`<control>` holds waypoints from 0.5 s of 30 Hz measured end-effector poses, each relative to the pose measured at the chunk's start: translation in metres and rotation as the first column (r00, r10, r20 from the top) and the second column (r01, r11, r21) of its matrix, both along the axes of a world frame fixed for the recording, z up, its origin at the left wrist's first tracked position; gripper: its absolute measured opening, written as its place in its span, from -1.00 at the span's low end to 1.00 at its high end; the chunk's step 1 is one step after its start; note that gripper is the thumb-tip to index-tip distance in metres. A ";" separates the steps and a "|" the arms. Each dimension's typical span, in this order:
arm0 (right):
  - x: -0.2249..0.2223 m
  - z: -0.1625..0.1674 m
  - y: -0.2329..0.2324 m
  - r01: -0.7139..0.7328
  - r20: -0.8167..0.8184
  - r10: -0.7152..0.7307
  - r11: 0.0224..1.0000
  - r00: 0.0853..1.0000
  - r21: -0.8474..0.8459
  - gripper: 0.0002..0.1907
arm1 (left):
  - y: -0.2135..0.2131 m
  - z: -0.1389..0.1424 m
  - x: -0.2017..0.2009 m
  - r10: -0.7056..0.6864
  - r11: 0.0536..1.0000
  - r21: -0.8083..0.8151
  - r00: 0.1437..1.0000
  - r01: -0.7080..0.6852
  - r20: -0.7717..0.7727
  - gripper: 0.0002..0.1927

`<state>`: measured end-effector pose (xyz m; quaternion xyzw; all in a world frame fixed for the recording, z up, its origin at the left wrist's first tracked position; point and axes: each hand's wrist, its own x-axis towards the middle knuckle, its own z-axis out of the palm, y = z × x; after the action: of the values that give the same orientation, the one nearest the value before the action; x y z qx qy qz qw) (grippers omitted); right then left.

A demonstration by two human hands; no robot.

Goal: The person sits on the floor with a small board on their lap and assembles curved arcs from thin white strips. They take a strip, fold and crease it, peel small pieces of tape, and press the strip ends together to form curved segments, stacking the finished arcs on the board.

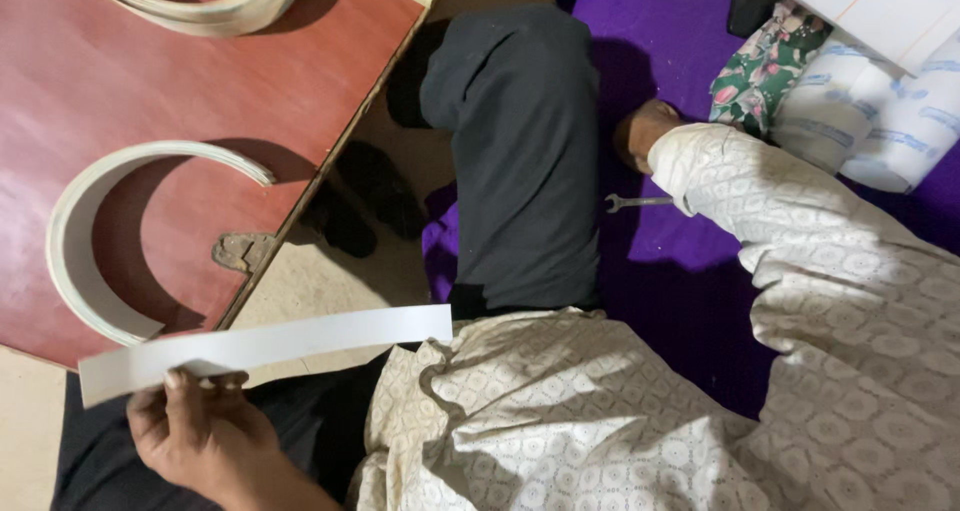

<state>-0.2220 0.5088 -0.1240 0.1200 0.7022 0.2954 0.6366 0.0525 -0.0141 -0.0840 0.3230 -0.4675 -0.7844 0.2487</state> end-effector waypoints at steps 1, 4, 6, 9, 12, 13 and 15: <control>-0.006 -0.002 -0.001 -0.003 -0.028 0.004 1.000 1.000 0.007 -0.80 | 0.000 -0.003 0.002 -0.001 1.000 0.006 1.000 0.001 -0.021 -0.93; -0.011 -0.004 -0.001 -0.021 -0.117 0.023 1.000 0.993 0.016 -0.79 | -0.002 -0.005 0.008 0.007 1.000 0.013 0.999 -0.006 -0.032 -0.92; -0.012 -0.003 0.001 -0.027 -0.222 0.029 1.000 0.975 0.012 -0.79 | -0.004 -0.005 0.010 -0.001 1.000 0.012 0.999 0.002 -0.038 -0.93; -0.008 0.007 0.008 -0.053 -0.435 0.049 0.999 0.899 0.001 -0.78 | -0.013 -0.003 0.017 -0.014 1.000 0.001 0.999 0.014 -0.052 -0.95; -0.005 0.035 0.013 -0.108 -0.717 0.061 0.994 0.694 -0.020 -0.77 | -0.025 -0.009 0.027 0.001 1.000 -0.004 0.998 -0.002 -0.059 -0.94; -0.010 0.048 0.014 -0.144 -0.783 0.088 0.990 0.616 -0.002 -0.77 | -0.029 -0.014 0.031 0.014 1.000 -0.002 0.998 -0.015 -0.053 -0.94; -0.023 0.073 0.008 -0.220 -0.924 0.093 0.975 0.372 0.010 -0.76 | -0.037 -0.025 0.040 0.044 0.999 -0.015 0.999 -0.044 -0.009 -0.93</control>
<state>-0.2446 0.5172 -0.0508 0.1591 0.9602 0.1977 0.1171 0.0930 -0.0515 -0.1090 0.3277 -0.4653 -0.7765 0.2703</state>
